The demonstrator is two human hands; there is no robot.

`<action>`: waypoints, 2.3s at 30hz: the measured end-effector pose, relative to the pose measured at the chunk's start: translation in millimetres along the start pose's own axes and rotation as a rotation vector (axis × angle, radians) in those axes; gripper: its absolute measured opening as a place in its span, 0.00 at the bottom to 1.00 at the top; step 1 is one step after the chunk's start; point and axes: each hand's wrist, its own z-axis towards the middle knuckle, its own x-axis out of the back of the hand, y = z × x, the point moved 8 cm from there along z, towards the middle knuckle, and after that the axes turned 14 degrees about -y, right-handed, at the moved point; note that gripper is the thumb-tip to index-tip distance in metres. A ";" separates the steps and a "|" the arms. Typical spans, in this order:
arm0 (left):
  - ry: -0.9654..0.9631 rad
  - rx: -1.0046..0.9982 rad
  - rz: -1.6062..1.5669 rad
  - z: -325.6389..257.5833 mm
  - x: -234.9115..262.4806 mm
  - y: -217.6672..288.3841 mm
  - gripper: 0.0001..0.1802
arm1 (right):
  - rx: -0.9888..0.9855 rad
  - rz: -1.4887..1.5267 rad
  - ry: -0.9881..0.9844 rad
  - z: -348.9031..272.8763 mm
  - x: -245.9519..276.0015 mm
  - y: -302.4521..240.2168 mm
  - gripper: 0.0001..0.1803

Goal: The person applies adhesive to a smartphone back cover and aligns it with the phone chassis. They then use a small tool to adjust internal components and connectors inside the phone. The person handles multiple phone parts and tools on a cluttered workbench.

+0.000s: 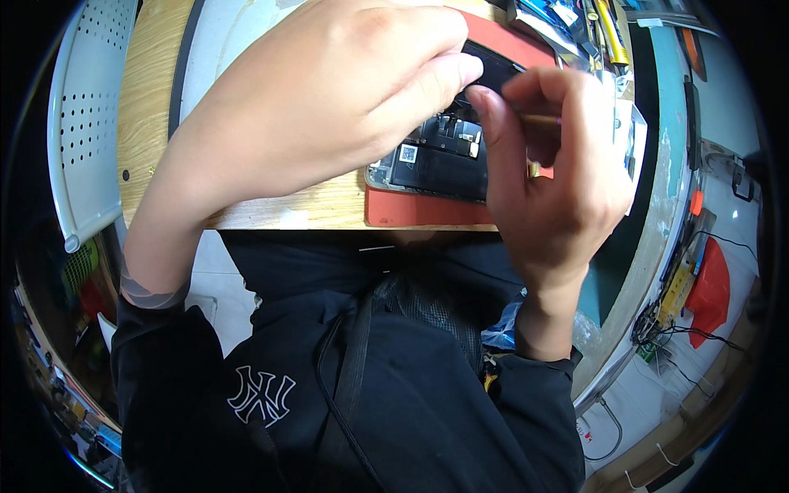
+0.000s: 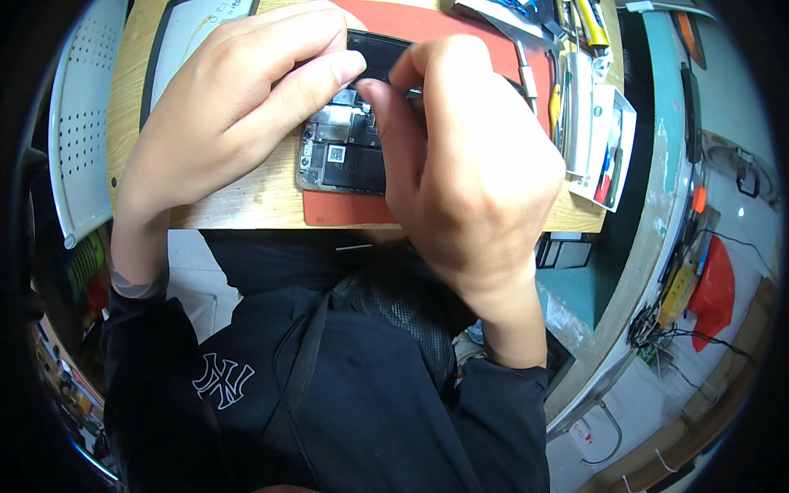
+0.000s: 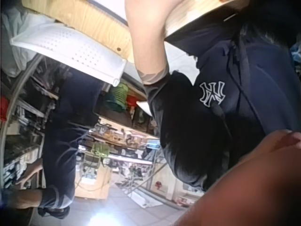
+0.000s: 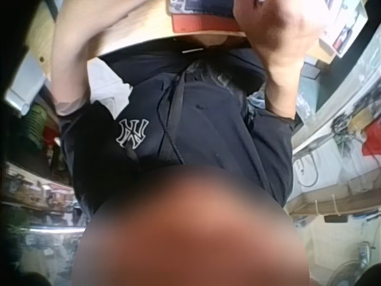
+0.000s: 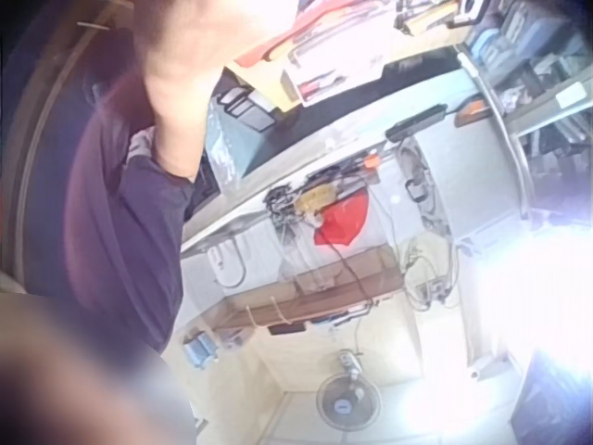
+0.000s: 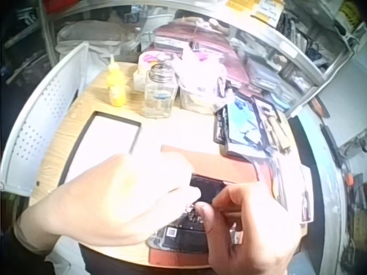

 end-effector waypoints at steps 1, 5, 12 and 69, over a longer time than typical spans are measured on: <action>0.008 0.003 -0.058 -0.7 1.2 -2.5 0.07 | 0.014 0.035 -0.008 2.1 3.2 -0.5 0.13; 0.024 -0.019 -0.042 -5.5 4.3 -2.2 0.06 | 0.095 0.036 -0.095 3.5 7.0 -8.4 0.18; -0.052 0.052 -0.162 -2.5 -1.6 -16.1 0.06 | 0.028 0.131 -0.080 -4.1 3.5 5.2 0.19; 0.059 -0.013 -0.150 0.6 5.5 -5.7 0.10 | -0.044 0.577 0.218 -42.9 -16.5 25.9 0.11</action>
